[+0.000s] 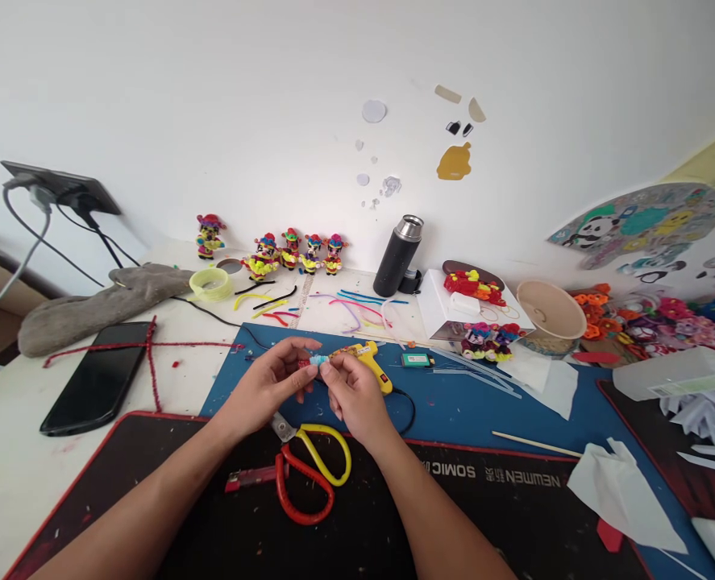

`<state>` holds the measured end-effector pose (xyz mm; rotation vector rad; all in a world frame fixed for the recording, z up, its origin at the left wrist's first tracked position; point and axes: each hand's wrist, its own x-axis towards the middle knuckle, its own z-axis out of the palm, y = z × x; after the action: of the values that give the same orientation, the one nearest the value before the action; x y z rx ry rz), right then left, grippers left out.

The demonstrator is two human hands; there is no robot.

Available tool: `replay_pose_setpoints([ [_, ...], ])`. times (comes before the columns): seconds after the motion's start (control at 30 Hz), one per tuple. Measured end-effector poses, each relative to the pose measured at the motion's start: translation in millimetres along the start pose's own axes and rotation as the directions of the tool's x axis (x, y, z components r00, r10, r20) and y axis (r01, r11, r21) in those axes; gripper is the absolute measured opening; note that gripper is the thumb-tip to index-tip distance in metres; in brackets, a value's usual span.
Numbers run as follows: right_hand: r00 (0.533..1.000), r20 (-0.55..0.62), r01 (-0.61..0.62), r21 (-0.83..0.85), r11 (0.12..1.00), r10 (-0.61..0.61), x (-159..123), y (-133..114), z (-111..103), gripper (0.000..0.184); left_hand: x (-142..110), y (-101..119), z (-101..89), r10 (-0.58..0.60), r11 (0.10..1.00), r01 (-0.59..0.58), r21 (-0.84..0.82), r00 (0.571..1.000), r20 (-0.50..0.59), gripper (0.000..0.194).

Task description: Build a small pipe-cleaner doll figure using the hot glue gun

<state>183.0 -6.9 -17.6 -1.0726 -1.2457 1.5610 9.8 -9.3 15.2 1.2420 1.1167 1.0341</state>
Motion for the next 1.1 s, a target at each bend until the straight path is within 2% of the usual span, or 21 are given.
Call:
replay_pose_setpoints([
  [0.23,1.0,-0.012,0.018,-0.024,1.0,-0.018,0,2,0,0.048,0,-5,-3.7,-0.002,0.998,-0.003,0.07,0.998,0.065,0.038],
  [0.4,1.0,-0.008,0.003,-0.03,1.0,-0.003,0,3,0,0.047,0,-9,-6.0,0.006,0.994,-0.012,0.106,0.998,0.063,0.036],
  [0.63,1.0,0.015,-0.013,-0.014,1.0,0.013,-1,2,2,0.043,0,-11,-5.7,0.106,0.963,-0.097,0.253,0.994,-0.021,0.033],
  [0.8,1.0,0.011,-0.001,-0.044,0.999,0.001,-1,4,3,0.04,2,-15,-8.4,0.098,0.978,-0.079,0.193,0.991,-0.087,0.036],
  [1.1,0.999,-0.007,0.037,-0.035,0.999,-0.037,-2,6,2,0.037,4,-15,-8.2,0.06,0.985,-0.04,0.167,0.991,-0.117,0.043],
])
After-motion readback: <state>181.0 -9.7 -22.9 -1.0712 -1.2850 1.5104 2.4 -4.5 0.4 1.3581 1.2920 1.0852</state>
